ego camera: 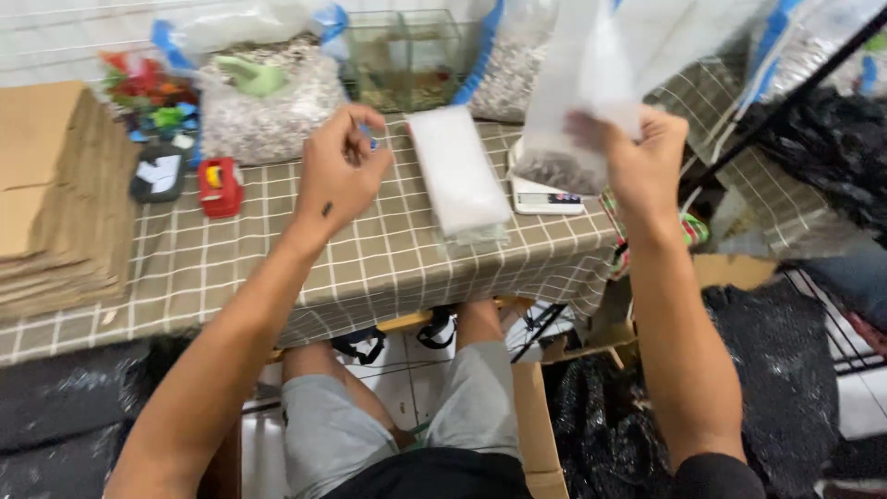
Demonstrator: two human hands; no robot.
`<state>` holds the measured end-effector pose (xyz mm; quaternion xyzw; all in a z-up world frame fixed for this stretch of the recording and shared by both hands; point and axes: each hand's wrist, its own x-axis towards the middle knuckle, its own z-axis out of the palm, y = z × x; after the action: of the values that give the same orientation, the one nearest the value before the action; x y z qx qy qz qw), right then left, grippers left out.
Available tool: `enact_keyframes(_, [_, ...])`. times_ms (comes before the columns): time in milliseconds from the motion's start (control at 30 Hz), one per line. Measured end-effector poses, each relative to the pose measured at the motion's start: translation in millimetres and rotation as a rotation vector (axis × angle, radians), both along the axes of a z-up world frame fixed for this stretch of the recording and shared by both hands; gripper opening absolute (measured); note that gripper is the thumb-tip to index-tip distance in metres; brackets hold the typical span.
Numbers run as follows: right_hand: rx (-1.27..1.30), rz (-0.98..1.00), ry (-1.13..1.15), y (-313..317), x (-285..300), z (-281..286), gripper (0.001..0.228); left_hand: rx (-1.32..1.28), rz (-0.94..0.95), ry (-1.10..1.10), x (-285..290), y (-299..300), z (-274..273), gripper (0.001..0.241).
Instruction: The person pours gravel from a large bag into a small plastic bag using a scoop, weighs the small bag on a digital scale, and ties the bag closed.
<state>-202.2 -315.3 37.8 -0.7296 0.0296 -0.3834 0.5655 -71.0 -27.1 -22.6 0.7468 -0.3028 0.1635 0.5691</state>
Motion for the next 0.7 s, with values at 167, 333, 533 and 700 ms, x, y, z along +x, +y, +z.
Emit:
enact_keyframes(167, [0.001,-0.063,-0.007,-30.1,-12.2,1.3,0.011,0.413,-0.075,-0.315,-5.6,-70.1,-52.2,0.021])
enact_keyframes(333, [0.022,-0.17,0.036,-47.9,-21.8,-7.6,0.011,0.562,-0.328,-0.451,6.7,-198.8,-125.2,0.031])
enact_keyframes(533, [0.1,-0.213,0.06,-77.1,-31.6,-21.4,0.017,1.011,-0.297,-0.168,32.1,-313.9,-193.8,0.06])
enact_keyframes(700, [0.044,-0.198,0.079,-124.6,-39.1,-45.6,0.014,0.618,0.173,-0.647,58.9,-353.7,-285.3,0.011])
